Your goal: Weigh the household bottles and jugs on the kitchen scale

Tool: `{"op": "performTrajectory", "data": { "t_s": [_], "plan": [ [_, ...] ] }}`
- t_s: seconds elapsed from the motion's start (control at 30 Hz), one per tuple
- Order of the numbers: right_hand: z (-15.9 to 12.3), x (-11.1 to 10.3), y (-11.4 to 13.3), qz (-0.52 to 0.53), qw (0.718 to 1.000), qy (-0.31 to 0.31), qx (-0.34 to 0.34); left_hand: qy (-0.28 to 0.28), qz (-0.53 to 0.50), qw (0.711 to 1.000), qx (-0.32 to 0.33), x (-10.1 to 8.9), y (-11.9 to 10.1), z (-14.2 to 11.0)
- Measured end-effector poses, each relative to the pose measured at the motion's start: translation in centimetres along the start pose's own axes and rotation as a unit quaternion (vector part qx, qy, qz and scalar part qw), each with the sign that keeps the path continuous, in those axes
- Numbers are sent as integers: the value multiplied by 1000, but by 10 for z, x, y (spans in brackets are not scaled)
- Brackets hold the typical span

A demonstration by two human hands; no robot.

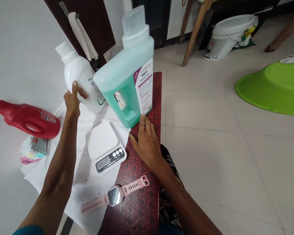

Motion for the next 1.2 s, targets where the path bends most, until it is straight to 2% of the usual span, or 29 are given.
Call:
{"op": "performTrajectory", "data": {
  "t_s": [0.07,0.13,0.27,0.37,0.53,0.63,0.8,0.9,1.0,1.1,1.2],
  "plan": [
    [0,0,0,6,1000,1,5,-5,-25,1000,-8,11,6,6],
    [0,0,-1,11,1000,3,11,-42,-39,998,-9,10,9,7],
    [0,0,-1,22,1000,7,16,-122,-11,993,3,-15,6,-7],
    [0,0,-1,30,999,3,16,-171,-12,985,15,-53,4,-29],
    [0,1,-1,23,1000,10,17,-248,16,968,19,-137,4,-79],
    [1,1,-1,14,1000,8,15,-273,15,961,25,-182,-2,-114],
    [2,1,1,11,1000,5,6,-322,-1,947,0,-232,-17,-177],
    [3,1,2,12,1000,8,0,-353,-20,935,-16,-247,-27,-211],
    [3,1,3,10,1000,14,1,-370,-43,927,-37,-251,-37,-238],
    [3,1,4,12,1000,14,0,-352,-73,931,-64,-246,-47,-254],
    [3,1,4,11,1000,18,5,-319,-96,941,-53,-234,-61,-256]
  ]
}}
Point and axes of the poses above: each hand's wrist, its own z-axis towards the middle knuckle, its own x-axis out of the palm, y = z × x, the point moved 7 cm from there along z, towards the middle knuckle, and after that the axes turned 8 degrees about -x, right-handed, at the moved point
